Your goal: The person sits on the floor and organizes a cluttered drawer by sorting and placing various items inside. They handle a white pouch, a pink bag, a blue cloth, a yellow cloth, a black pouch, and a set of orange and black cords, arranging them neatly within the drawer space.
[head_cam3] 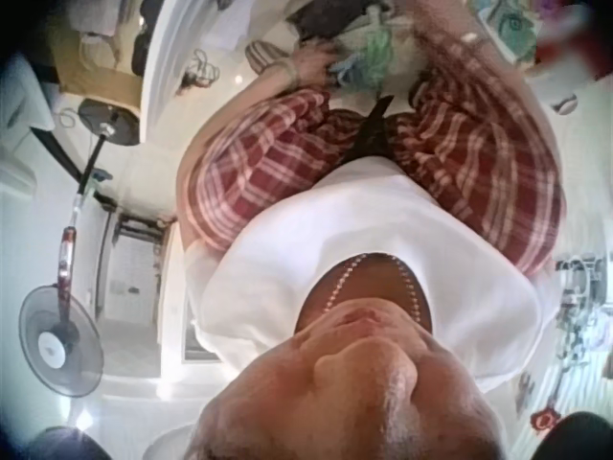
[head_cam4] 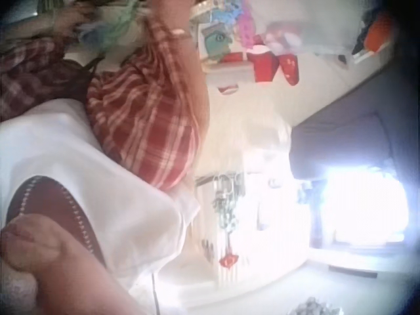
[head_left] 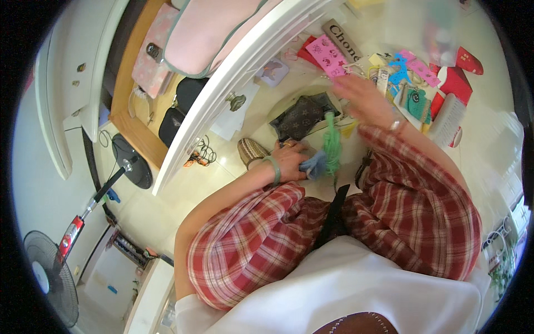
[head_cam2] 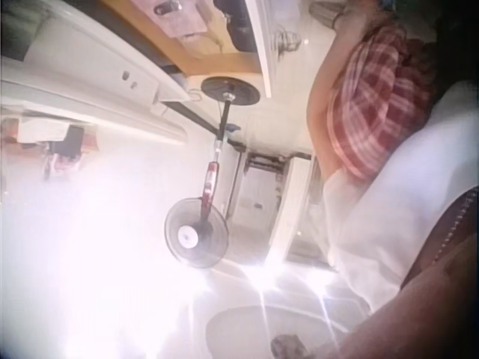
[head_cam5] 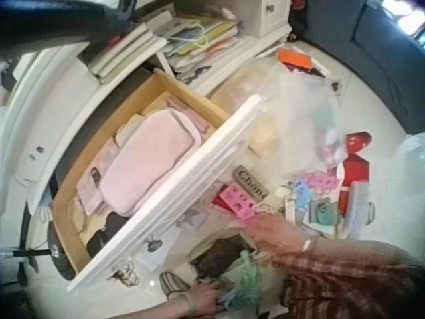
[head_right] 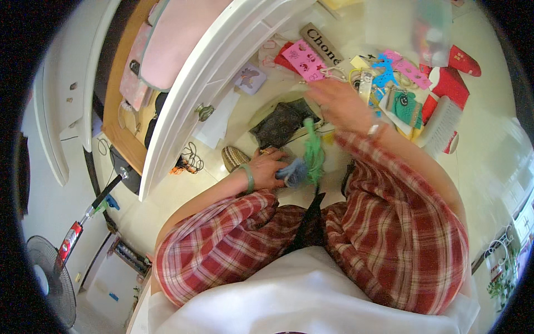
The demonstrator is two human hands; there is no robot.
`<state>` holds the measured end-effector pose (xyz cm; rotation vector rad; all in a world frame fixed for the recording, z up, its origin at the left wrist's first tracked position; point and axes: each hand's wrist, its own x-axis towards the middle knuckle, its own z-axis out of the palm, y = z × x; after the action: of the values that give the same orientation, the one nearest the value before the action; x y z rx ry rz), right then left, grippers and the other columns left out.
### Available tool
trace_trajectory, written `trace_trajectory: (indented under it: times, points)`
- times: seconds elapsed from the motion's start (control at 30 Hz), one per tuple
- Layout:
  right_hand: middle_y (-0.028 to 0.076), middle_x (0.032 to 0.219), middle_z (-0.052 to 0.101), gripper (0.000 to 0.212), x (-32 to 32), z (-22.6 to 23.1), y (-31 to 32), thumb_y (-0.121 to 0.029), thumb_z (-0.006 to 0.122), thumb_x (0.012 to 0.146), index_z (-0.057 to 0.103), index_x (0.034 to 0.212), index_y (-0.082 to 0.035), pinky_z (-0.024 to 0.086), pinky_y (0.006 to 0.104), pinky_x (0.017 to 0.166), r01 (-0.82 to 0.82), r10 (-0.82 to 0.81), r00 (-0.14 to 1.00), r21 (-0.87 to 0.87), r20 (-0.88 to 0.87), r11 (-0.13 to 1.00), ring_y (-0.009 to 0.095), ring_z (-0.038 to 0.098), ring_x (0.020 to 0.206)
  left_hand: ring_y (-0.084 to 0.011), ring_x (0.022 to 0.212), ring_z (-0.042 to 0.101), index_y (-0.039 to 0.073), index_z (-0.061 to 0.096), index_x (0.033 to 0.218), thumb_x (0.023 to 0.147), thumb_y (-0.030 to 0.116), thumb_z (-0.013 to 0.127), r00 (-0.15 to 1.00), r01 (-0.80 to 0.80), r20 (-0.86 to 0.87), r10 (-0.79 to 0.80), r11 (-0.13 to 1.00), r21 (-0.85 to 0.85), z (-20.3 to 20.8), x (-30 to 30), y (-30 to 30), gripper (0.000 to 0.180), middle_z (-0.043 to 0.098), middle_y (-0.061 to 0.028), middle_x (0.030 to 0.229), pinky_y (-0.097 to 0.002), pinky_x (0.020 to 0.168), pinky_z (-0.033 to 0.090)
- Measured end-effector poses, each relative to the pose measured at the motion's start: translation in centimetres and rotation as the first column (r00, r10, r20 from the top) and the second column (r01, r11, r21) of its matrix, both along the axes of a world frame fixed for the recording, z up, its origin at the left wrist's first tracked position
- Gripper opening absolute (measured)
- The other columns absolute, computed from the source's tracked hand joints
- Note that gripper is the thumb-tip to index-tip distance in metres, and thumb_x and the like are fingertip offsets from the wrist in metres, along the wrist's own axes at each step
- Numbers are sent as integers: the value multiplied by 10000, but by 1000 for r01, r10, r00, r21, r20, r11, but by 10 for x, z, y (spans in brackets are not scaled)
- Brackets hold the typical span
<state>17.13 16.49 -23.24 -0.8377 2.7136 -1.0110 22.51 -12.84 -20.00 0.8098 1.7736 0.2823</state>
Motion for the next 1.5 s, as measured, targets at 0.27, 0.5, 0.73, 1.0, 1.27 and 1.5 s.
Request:
trace_trajectory:
  times: [0.27,0.5,0.73,1.0,1.27,1.5]
  points:
    - [65,1323,476,823,0,-10,-61,-301,777,678,394,1400,-205,357,462,975,-281,275,959,277,63,919,271,451,1206,-356,978,614,125,624,1095,784,375,658,982,-104,168,92,993,60,6,-8,-10,400,673,-156,954,-533,999,376]
    - [94,1144,638,516,-3,11,9,-404,628,864,582,1262,-79,445,380,928,442,-75,600,-252,797,861,251,592,1046,-381,799,635,79,604,1118,805,362,659,873,-484,105,476,872,72,13,-18,1,425,662,-194,872,-429,736,501]
    - [56,1143,627,469,-21,71,38,-334,569,934,558,1264,0,455,308,900,443,21,400,-214,916,870,143,569,1026,-357,804,651,112,627,1072,820,427,640,808,-589,129,575,794,151,21,-41,22,403,678,-171,861,-430,737,503]
    - [176,1297,548,872,-86,224,35,-514,666,722,465,1337,70,372,349,1053,359,49,702,-413,710,837,242,535,1206,-391,702,611,135,582,973,872,475,608,817,-523,26,576,721,454,36,-44,9,356,624,-160,732,-471,618,471]
    - [134,1186,613,572,-183,274,-133,-226,685,758,545,1289,-66,457,326,937,-115,177,936,-211,304,971,223,594,1099,-326,661,603,132,589,1001,870,509,607,823,-532,86,561,709,463,41,-45,19,400,610,-138,742,-430,591,442]
    - [172,1016,624,455,-181,219,-253,-219,696,740,606,1160,-72,499,402,810,-392,394,919,-96,6,915,355,603,907,-352,679,624,128,605,993,843,555,614,711,-636,71,700,597,488,27,-28,-5,452,629,-160,736,-448,593,461]
